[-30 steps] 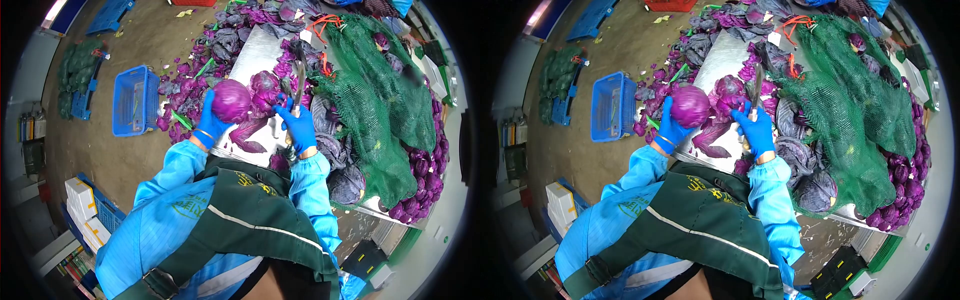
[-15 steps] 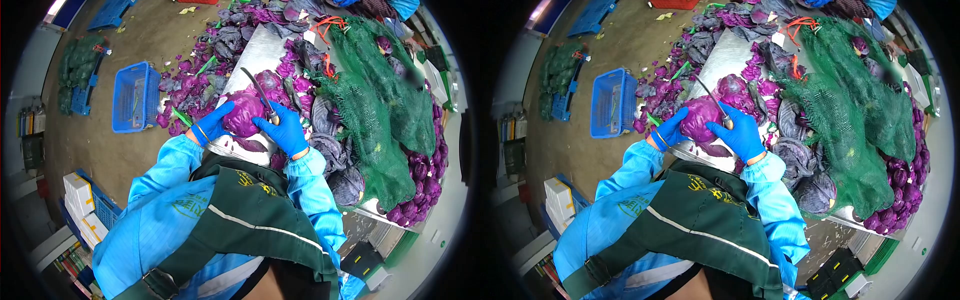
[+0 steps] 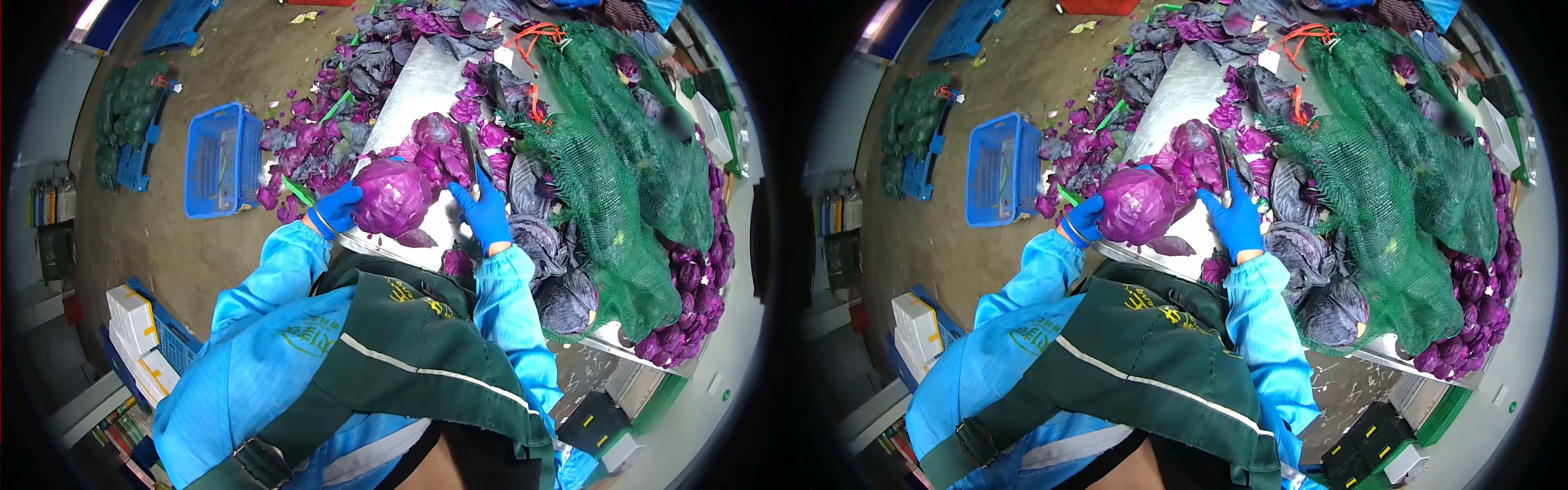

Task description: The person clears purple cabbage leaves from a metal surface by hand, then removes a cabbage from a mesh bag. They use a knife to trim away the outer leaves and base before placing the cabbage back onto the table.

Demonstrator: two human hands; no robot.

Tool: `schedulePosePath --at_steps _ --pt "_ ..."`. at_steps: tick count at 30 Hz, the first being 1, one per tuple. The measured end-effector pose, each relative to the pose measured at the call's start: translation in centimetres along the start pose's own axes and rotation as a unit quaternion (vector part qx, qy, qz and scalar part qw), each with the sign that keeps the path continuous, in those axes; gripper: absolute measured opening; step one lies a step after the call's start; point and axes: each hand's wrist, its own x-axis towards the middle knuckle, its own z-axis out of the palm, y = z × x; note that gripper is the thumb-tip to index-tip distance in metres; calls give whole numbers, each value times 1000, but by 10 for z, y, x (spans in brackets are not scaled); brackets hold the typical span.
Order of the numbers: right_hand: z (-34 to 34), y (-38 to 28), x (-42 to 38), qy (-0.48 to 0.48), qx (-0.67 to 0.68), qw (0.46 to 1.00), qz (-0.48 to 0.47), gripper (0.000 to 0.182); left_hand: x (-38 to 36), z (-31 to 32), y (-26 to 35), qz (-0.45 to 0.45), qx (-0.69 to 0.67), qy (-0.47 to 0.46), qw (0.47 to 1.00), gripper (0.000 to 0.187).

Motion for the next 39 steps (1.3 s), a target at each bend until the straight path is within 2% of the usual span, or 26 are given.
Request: schedulePosePath --at_steps 1,2,3,4,6,7,8,10,11,16,21,23,24,26,27,29,30,31,32,33,34,35,36,37,38,39 --pt "1 -8 -8 -42 43 996 63 52 0 0 1 23 13 -2 1000 79" --pt "1 7 -5 -133 126 980 78 62 0 0 2 46 26 -3 999 81" --pt "5 2 -15 -166 194 965 63 59 6 18 5 97 32 -41 994 84" --pt "15 -4 -25 -198 261 944 48 57 11 24 6 97 34 -41 994 84" --pt "31 -8 -30 -97 42 992 -70 55 21 32 9 159 119 -10 980 84" --pt "32 -17 -31 -95 51 993 -37 60 23 39 13 166 114 56 978 83" --pt "34 -19 -28 -93 52 994 -38 60 26 36 14 165 115 55 978 83" --pt "37 -20 -22 -68 -65 989 -112 68 27 31 15 236 337 128 903 81" --pt "39 -18 -20 -46 -136 981 -134 73 27 30 15 237 338 128 902 81" --pt "36 -26 -21 -56 -179 975 -118 74 25 41 11 238 286 166 913 79" --pt "27 -25 -24 -60 -195 973 -106 66 28 43 9 237 318 150 905 80" --pt "27 -12 -21 4 -136 975 -177 52 28 43 10 232 313 143 910 80" --pt "27 -6 -19 5 -135 975 -177 52 28 42 10 234 292 131 918 81" --pt "24 4 -17 80 -56 987 -127 33 27 40 11 234 271 119 926 83" --pt "17 -5 -18 81 59 991 -94 19 26 40 13 243 259 88 931 86" --pt "-2 9 -6 106 38 993 -43 20 21 40 14 251 247 57 934 88" --pt "-9 8 -4 109 41 993 -26 21 18 41 13 226 171 41 958 89" --pt "-14 5 -4 95 -11 995 -17 22 15 42 13 201 95 24 975 90" --pt "-11 5 -5 95 -9 995 -19 22 14 40 10 201 97 24 974 90" --pt "-5 6 -7 99 4 994 -49 25 16 35 4 175 -65 10 982 89" --pt "1 6 -7 101 17 992 -79 30 19 30 -3 143 -226 -5 964 88" --pt "5 6 -7 58 28 997 -29 44 33 29 -17 211 131 165 954 83" --pt "10 -17 -20 -20 173 984 27 47 33 22 -18 212 132 166 954 83" --pt "18 -26 -24 -67 212 975 31 47 33 17 -17 159 -73 68 982 83" --pt "24 -31 -27 -112 250 961 34 46 34 12 -16 97 -274 -33 956 84" --pt "28 -32 -26 -110 251 961 35 46 33 25 -11 129 -51 53 989 84"
